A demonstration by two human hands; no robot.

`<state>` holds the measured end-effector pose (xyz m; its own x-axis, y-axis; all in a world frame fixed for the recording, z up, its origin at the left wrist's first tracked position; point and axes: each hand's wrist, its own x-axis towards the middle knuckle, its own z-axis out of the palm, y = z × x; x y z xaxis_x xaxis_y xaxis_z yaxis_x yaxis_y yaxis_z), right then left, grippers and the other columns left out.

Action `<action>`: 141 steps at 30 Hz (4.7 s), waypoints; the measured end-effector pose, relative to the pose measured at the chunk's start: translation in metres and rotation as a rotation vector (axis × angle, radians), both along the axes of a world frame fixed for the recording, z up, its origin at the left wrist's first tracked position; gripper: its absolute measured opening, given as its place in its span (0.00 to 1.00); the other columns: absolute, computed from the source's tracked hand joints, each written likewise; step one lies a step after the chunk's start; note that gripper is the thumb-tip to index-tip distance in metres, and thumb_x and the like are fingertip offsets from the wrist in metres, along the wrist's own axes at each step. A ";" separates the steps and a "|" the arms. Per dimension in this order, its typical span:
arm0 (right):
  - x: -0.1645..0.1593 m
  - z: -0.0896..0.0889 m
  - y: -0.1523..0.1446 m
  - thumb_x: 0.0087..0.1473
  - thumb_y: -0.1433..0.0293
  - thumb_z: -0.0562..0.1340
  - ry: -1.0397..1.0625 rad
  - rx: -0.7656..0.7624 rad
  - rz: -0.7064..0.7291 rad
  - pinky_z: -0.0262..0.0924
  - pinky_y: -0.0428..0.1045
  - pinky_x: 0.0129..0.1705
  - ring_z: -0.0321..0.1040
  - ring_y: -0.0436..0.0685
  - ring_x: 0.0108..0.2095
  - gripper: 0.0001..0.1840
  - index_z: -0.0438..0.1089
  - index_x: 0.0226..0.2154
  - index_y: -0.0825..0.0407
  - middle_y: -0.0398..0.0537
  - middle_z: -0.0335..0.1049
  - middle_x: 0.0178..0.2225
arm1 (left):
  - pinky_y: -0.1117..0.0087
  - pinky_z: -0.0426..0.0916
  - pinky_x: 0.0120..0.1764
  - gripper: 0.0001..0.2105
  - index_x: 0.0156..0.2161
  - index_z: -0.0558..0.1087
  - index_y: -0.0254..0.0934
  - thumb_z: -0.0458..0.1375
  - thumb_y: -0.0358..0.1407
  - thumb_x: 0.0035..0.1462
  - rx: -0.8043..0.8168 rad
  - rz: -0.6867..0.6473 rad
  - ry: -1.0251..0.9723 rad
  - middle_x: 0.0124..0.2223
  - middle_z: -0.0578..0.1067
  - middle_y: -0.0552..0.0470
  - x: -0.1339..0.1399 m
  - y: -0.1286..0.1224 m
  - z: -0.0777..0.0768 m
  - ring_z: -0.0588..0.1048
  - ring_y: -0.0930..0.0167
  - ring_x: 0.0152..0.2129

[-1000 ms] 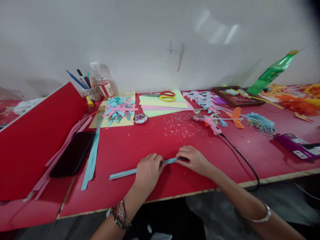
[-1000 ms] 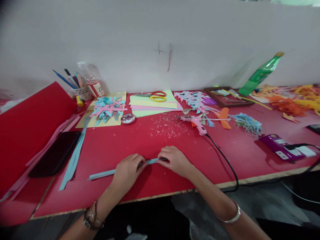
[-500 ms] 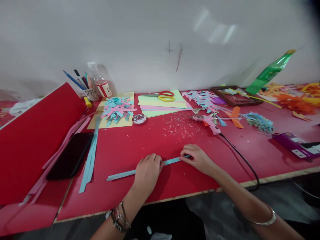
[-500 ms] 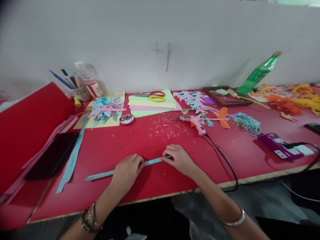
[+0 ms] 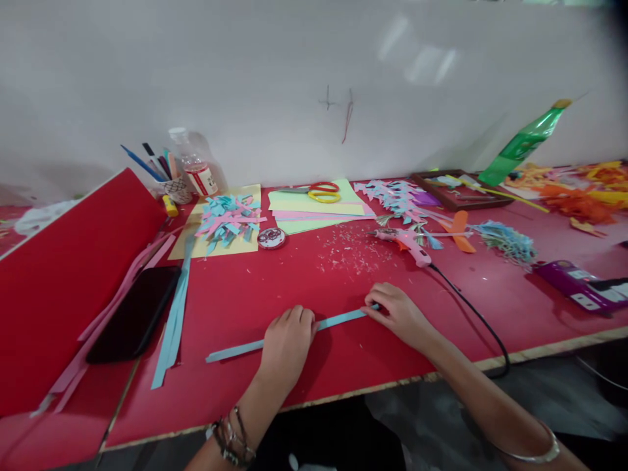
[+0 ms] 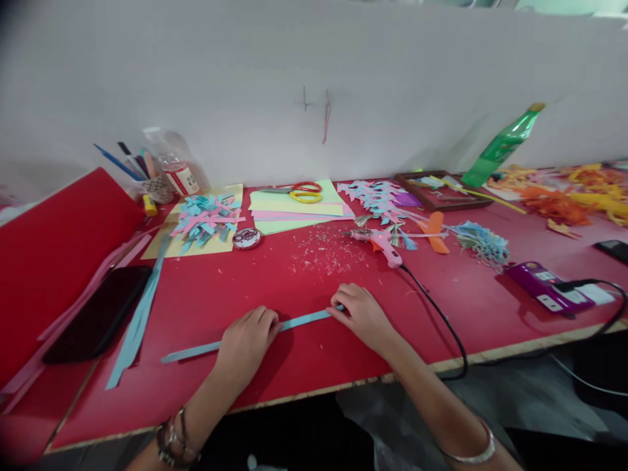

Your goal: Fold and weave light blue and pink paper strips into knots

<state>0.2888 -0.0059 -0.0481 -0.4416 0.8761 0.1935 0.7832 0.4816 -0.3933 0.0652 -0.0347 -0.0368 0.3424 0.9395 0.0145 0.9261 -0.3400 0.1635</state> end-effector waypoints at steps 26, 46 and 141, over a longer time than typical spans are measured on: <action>-0.072 0.020 -0.034 0.51 0.76 0.47 0.048 -0.031 0.121 0.53 0.48 0.38 0.58 0.52 0.36 0.11 0.62 0.36 0.53 0.49 0.62 0.35 | 0.73 0.61 0.31 0.07 0.34 0.66 0.38 0.47 0.33 0.53 0.004 -0.118 -0.159 0.32 0.69 0.52 -0.025 -0.007 0.000 0.67 0.72 0.30; -0.086 0.006 -0.019 0.51 0.67 0.51 -0.099 0.078 0.047 0.41 0.52 0.47 0.58 0.50 0.31 0.09 0.64 0.25 0.52 0.42 0.64 0.26 | 0.71 0.60 0.29 0.07 0.29 0.64 0.35 0.46 0.34 0.54 0.028 -0.036 -0.051 0.28 0.67 0.52 -0.053 -0.007 -0.007 0.65 0.71 0.26; -0.020 0.000 -0.013 0.48 0.60 0.52 -0.099 0.079 -0.112 0.35 0.61 0.49 0.58 0.55 0.40 0.11 0.63 0.25 0.49 0.46 0.62 0.39 | 0.54 0.53 0.44 0.25 0.52 0.56 0.42 0.47 0.47 0.49 0.149 0.083 0.113 0.44 0.64 0.46 -0.053 -0.075 0.000 0.59 0.60 0.40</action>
